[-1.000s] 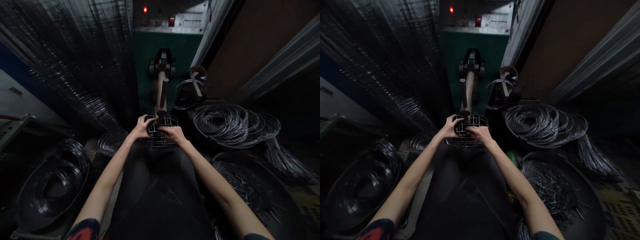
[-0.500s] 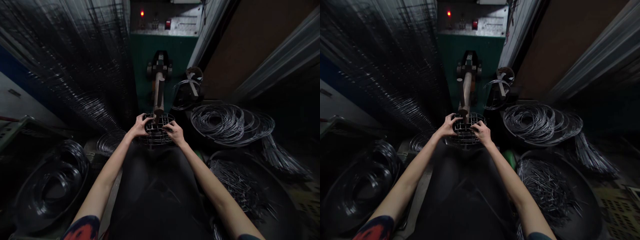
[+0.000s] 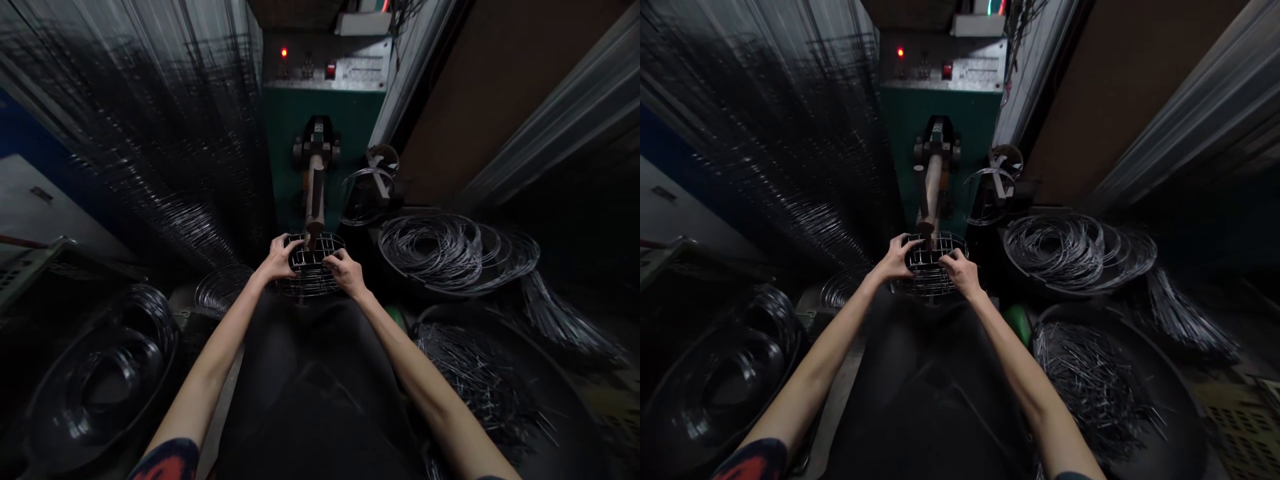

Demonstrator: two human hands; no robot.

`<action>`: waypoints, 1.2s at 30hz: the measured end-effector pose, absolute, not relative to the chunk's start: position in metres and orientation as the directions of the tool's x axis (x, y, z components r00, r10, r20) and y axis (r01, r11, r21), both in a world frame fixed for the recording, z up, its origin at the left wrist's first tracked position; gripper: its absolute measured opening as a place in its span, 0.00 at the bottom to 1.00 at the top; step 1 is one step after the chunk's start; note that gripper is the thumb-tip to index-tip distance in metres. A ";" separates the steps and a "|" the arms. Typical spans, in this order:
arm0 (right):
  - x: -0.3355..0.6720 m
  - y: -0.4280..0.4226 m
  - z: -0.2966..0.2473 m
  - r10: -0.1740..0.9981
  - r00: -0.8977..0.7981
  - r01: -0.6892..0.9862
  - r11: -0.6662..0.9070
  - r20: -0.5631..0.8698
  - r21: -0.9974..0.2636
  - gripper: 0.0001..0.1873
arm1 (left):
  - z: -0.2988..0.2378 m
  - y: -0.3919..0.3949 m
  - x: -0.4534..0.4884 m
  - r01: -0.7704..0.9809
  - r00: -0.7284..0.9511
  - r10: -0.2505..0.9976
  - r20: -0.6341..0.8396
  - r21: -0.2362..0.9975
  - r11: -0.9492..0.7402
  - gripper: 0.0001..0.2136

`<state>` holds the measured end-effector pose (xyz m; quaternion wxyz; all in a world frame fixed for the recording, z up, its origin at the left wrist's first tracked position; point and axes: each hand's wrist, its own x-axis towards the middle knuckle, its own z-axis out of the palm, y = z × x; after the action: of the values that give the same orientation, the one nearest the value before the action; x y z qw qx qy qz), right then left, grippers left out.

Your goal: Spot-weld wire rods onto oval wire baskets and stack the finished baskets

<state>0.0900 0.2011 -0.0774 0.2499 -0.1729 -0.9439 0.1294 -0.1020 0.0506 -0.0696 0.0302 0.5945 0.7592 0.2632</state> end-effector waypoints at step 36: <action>0.064 0.211 -0.074 0.492 -0.764 0.263 0.828 0.417 -0.496 0.10 | -0.072 0.068 -0.128 0.886 -0.313 0.907 0.283 0.430 0.172 0.46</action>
<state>0.0642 0.2113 -0.0740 0.2750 -0.2062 -0.9156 0.2088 -0.1284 0.0681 -0.0720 0.0190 0.5858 0.7653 0.2661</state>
